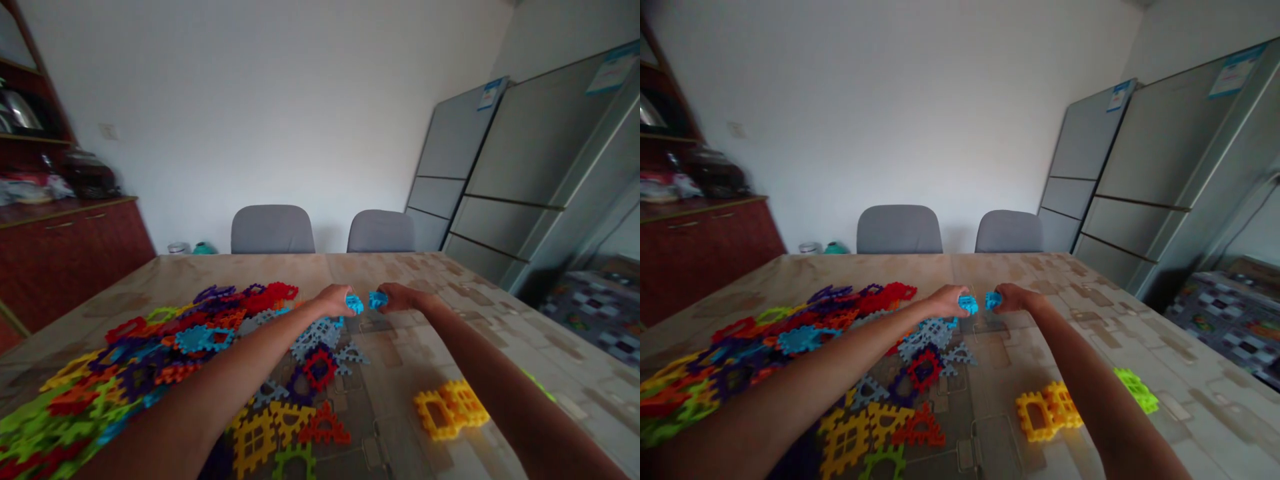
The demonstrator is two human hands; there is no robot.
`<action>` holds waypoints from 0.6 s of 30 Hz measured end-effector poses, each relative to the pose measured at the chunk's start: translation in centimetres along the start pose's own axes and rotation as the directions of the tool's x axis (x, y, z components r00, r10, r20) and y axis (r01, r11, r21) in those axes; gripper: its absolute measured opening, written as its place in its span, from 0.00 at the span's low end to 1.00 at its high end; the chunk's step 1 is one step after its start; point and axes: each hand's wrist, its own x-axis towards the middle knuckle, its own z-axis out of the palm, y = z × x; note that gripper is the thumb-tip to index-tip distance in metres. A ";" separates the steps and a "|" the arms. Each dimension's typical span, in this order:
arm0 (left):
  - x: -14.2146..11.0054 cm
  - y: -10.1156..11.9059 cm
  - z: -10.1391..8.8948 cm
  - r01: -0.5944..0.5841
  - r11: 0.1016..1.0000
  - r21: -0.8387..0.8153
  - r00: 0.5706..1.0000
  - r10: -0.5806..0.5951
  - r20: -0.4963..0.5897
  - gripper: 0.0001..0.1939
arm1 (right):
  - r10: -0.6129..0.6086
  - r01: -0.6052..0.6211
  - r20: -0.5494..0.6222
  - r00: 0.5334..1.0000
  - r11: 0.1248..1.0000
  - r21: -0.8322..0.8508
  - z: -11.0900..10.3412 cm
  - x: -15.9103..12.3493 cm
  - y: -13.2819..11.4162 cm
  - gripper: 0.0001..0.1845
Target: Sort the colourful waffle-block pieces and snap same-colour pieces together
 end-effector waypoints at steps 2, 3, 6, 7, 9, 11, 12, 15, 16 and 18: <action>1.3 -0.2 1.0 0.009 1.000 0.017 1.000 -0.009 0.003 0.16 | 0.001 -0.001 0.011 1.000 1.000 -0.018 0.5 0.8 0.7 0.15; 1.9 -0.2 1.4 0.010 1.000 0.023 1.000 -0.010 -0.002 0.16 | 0.000 0.001 0.014 1.000 1.000 -0.025 0.7 1.1 1.0 0.16; 3.6 -0.3 2.2 0.014 0.999 0.036 0.999 -0.013 -0.032 0.17 | -0.004 0.005 0.018 1.000 0.999 -0.041 0.9 2.5 1.6 0.17; 4.0 -0.2 2.3 0.018 0.999 0.040 0.999 -0.016 -0.043 0.17 | -0.003 0.004 0.019 1.000 0.999 -0.045 0.8 3.0 1.7 0.17; 4.8 -0.1 2.6 0.029 0.998 0.048 0.997 -0.026 -0.066 0.17 | 0.003 -0.002 0.024 1.000 0.999 -0.050 0.6 4.0 1.8 0.17; 5.3 0.1 2.7 0.045 0.998 0.052 0.995 -0.040 -0.089 0.18 | 0.012 -0.010 0.027 1.000 0.999 -0.050 0.4 4.7 1.9 0.18; 5.5 0.1 2.8 0.054 0.997 0.051 0.994 -0.049 -0.099 0.18 | 0.016 -0.014 0.027 1.000 0.999 -0.050 0.4 5.0 2.0 0.18; 5.6 0.3 3.2 0.084 0.996 0.037 0.988 -0.079 -0.129 0.18 | 0.027 -0.026 0.027 0.999 0.999 -0.046 0.3 5.3 2.1 0.19; 5.5 0.3 3.3 0.093 0.995 0.031 0.986 -0.088 -0.140 0.18 | 0.030 -0.029 0.028 0.999 0.999 -0.044 0.3 5.3 2.1 0.19; 5.3 0.3 3.6 0.107 0.994 0.016 0.982 -0.103 -0.160 0.18 | 0.036 -0.035 0.032 0.999 0.999 -0.036 0.2 5.2 2.1 0.19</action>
